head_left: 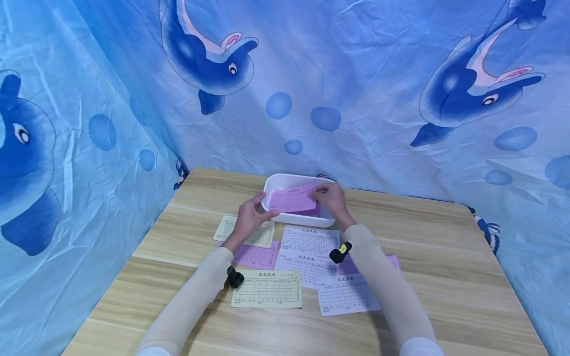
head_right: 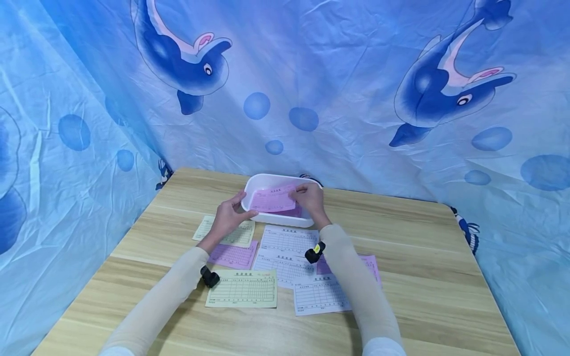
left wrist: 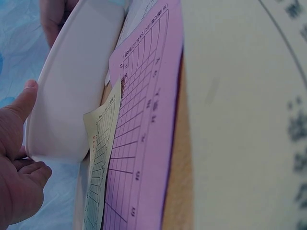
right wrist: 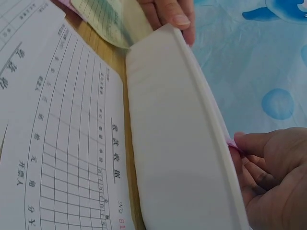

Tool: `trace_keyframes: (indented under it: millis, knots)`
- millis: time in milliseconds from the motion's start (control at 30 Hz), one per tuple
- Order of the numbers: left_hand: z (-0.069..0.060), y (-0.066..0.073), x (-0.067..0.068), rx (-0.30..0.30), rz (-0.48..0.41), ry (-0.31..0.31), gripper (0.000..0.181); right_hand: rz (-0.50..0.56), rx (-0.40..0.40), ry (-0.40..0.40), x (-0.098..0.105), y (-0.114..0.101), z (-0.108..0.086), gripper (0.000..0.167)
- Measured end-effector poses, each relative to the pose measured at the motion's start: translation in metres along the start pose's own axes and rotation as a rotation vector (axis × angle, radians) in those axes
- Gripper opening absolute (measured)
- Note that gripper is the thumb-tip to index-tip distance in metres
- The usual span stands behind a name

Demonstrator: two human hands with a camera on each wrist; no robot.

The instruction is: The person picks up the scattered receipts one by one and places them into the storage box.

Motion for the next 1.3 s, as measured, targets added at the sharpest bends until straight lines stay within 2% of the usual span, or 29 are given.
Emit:
trace_keyframes:
  millis: [100, 267, 433, 633, 833, 1000, 1133, 1300]
  knots:
    - [0.000, 0.000, 0.000, 0.001, -0.002, -0.001, 0.087, -0.015, 0.002, 0.007, -0.001, 0.002, 0.001, 0.021]
    - [0.001, -0.001, 0.000, 0.002, 0.002, 0.003, 0.087, 0.030, -0.002, 0.007, 0.001, 0.005, 0.003, 0.021]
    - [0.001, -0.001, -0.001, -0.003, 0.004, -0.002, 0.085, 0.094, 0.002, -0.002, 0.012, 0.005, 0.004, 0.026]
    - [0.001, 0.002, -0.001, -0.008, 0.004, -0.008, 0.086, 0.190, 0.066, -0.052, 0.032, -0.011, -0.002, 0.030]
    - [-0.001, 0.002, 0.001, -0.014, 0.000, -0.002, 0.088, 0.144, 0.133, -0.077, 0.058, -0.032, -0.023, 0.038]
    - [0.000, 0.000, 0.000, -0.014, 0.011, -0.006, 0.088, 0.071, 0.229, -0.048, 0.084, -0.044, -0.045, 0.041]
    - [0.000, 0.000, -0.001, -0.024, 0.004, -0.010, 0.087, 0.018, 0.259, 0.005, 0.106, -0.041, -0.063, 0.039]
    - [-0.001, 0.002, 0.000, -0.039, -0.007, -0.007, 0.087, -0.022, 0.259, 0.055, 0.129, -0.025, -0.084, 0.036]
Point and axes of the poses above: each hand's wrist, its own z-axis towards the middle knuckle, its own x-axis out of the back of the hand, y = z × x, the point moved 10 cm from there along z, towards the middle knuckle, and after that the axes turned 4 degrees about -x, right-handed, at the moved point
